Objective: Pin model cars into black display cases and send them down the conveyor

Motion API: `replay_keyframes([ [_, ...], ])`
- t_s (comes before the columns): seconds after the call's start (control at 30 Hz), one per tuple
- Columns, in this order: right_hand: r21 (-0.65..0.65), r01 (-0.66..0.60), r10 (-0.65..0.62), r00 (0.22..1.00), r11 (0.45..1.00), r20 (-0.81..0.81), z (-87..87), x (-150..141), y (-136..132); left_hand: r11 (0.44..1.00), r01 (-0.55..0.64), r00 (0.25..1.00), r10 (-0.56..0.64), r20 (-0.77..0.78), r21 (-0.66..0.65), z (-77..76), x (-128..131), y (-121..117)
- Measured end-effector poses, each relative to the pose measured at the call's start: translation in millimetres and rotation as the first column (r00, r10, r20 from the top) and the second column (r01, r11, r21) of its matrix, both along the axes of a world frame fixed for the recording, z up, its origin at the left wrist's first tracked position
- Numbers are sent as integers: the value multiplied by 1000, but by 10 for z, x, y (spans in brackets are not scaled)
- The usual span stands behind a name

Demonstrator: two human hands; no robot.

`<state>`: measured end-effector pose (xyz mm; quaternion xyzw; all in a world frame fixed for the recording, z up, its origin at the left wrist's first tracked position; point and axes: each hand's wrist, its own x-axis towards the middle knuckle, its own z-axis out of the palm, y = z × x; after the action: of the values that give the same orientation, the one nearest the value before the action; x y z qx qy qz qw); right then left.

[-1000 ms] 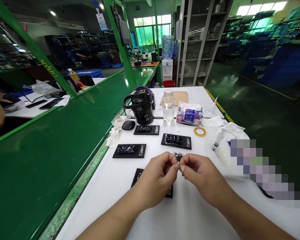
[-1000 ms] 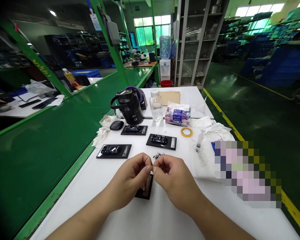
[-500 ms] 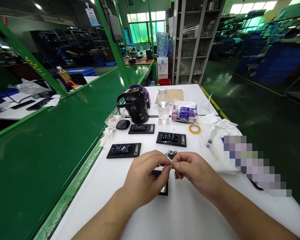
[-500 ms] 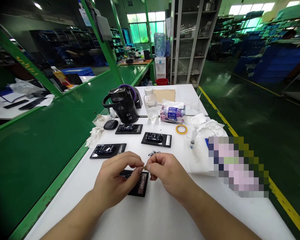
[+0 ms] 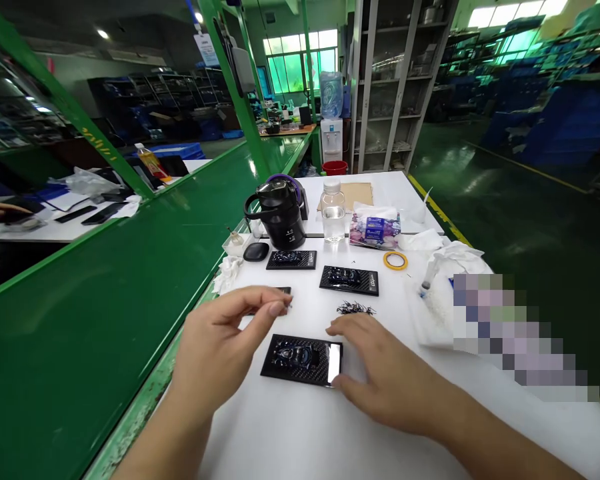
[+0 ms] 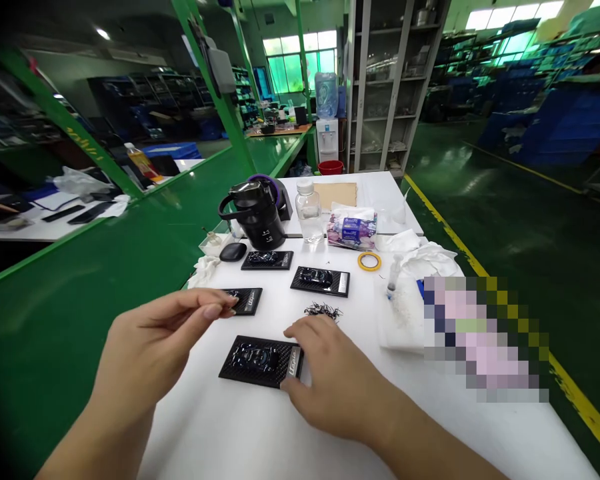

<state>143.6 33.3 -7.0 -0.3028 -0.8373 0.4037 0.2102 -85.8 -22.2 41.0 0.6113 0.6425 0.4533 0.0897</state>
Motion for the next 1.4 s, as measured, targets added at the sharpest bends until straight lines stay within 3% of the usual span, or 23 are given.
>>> replay_keyframes([
  [0.1, 240, -135, 97, 982, 961, 163, -107, -100, -101, 996, 4, 993, -14, -117, -90, -150, -143, -252],
  [0.27, 356, -208, 145, 970, 911, 194, -256, -354, -285, 998, -21, 969, 8, -246, -53, -637, -93, -605],
  [0.4, 428, -169, 117, 982, 888, 145, -337, -430, -397, 995, -101, 950, 104, -295, 27, -836, -7, -698],
  [0.63, 428, -212, 159, 975, 879, 157, -352, -400, -372, 991, -73, 916, 110, -385, 111, -820, 15, -647],
  [0.97, 430, -267, 181, 956, 862, 230, -280, -409, -389, 995, -81, 916, 98, -390, 58, -867, 24, -652],
  [1.07, 458, -280, 171, 949, 844, 265, -270, -407, -404, 994, -110, 943, 96, -319, -26, -865, 4, -641],
  [1.27, 501, -298, 154, 939, 813, 308, -265, -421, -433, 953, -176, 984, 178, -15, -247, -824, -32, -591],
  [1.4, 517, -296, 144, 938, 803, 314, -254, -430, -438, 941, -174, 981, 190, 27, -290, -807, -24, -567],
])
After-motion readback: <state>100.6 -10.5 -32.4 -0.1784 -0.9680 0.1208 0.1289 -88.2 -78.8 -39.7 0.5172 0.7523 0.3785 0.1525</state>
